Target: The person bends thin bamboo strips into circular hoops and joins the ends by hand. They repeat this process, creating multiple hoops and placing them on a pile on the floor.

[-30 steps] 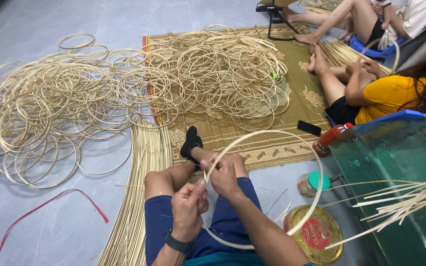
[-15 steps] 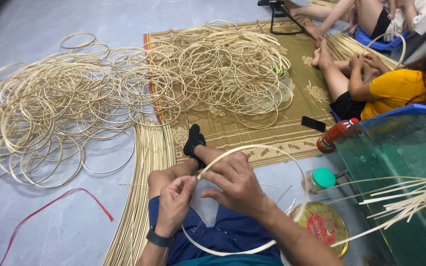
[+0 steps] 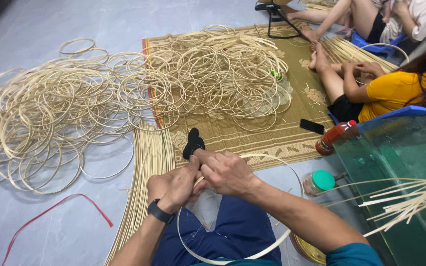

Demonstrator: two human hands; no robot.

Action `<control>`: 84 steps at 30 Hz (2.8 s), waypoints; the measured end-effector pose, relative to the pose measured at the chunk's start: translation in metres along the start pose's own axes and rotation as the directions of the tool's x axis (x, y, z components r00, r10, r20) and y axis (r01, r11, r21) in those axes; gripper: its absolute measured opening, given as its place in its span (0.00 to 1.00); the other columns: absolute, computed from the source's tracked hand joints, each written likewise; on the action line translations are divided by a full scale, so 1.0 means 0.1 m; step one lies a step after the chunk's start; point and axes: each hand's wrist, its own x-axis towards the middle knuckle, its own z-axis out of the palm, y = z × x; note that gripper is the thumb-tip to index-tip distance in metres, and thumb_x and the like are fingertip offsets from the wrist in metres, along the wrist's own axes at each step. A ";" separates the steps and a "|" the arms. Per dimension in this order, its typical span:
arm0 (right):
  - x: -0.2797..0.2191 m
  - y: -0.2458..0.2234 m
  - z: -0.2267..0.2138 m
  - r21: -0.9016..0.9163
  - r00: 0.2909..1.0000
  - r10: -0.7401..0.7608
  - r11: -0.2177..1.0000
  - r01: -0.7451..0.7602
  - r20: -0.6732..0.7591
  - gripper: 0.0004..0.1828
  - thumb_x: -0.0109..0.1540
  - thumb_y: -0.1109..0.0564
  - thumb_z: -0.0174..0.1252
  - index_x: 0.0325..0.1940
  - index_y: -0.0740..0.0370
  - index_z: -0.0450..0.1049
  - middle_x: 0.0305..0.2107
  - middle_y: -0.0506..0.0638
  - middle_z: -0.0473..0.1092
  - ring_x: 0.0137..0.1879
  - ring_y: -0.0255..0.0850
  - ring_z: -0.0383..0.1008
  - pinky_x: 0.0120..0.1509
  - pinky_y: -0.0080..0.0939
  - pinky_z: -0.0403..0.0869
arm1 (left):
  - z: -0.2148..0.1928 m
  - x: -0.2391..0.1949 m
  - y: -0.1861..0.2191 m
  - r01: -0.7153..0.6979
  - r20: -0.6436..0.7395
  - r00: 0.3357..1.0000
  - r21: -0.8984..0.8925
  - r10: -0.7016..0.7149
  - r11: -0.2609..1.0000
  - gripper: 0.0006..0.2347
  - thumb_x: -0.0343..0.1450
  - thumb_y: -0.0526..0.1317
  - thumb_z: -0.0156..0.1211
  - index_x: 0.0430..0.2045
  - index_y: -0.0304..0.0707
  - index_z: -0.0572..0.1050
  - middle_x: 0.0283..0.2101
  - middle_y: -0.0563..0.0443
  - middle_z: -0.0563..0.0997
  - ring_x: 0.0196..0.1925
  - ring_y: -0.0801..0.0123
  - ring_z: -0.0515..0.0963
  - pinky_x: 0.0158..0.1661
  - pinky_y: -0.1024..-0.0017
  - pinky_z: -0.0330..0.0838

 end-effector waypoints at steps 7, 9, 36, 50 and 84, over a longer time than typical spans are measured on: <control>0.00 0.00 0.03 0.055 0.993 0.111 0.992 -0.109 -0.033 0.27 0.59 0.34 0.62 0.25 0.60 0.68 0.46 0.53 0.77 0.33 0.41 0.75 0.34 0.43 0.71 | -0.01 0.02 -0.05 -0.137 -0.071 0.989 -0.078 0.131 0.988 0.34 0.75 0.66 0.29 0.06 0.40 0.65 0.10 0.60 0.62 0.10 0.80 0.57 0.13 0.77 0.47; -0.03 0.08 0.02 0.024 0.994 0.106 0.994 -0.106 -0.010 0.30 0.57 0.29 0.60 0.25 0.60 0.69 0.35 0.51 0.73 0.33 0.42 0.74 0.35 0.44 0.70 | 0.04 0.02 -0.04 -0.062 -0.115 0.992 -0.040 0.057 0.997 0.26 0.74 0.59 0.44 0.10 0.38 0.68 0.12 0.58 0.65 0.10 0.78 0.59 0.13 0.76 0.49; -0.73 0.77 -0.21 0.237 0.376 0.920 0.343 -0.909 0.110 0.35 0.68 0.29 0.48 0.31 0.60 0.81 0.20 0.54 0.74 0.27 0.44 0.76 0.35 0.46 0.72 | -0.15 -0.14 -0.33 -0.521 -0.439 0.785 -0.083 0.438 0.850 0.21 0.78 0.47 0.52 0.12 0.39 0.67 0.12 0.59 0.63 0.11 0.80 0.59 0.13 0.78 0.53; -1.33 0.60 0.08 0.873 0.306 0.828 -0.487 -0.022 0.470 0.21 0.73 0.49 0.48 0.59 0.71 0.69 0.23 0.43 0.60 0.28 0.32 0.61 0.30 0.33 0.64 | -0.61 0.00 -0.27 -0.446 -0.456 0.877 -0.650 0.154 0.615 0.23 0.78 0.55 0.45 0.19 0.37 0.68 0.14 0.57 0.60 0.16 0.74 0.59 0.17 0.77 0.55; -1.50 0.29 0.64 0.483 0.253 0.582 -0.280 -0.830 0.773 0.20 0.69 0.50 0.50 0.56 0.69 0.75 0.23 0.54 0.74 0.21 0.37 0.72 0.24 0.38 0.69 | -0.79 -0.75 -1.21 -0.558 -0.777 0.630 -0.465 -0.014 0.687 0.16 0.80 0.46 0.45 0.33 0.33 0.77 0.25 0.53 0.73 0.26 0.71 0.73 0.29 0.71 0.70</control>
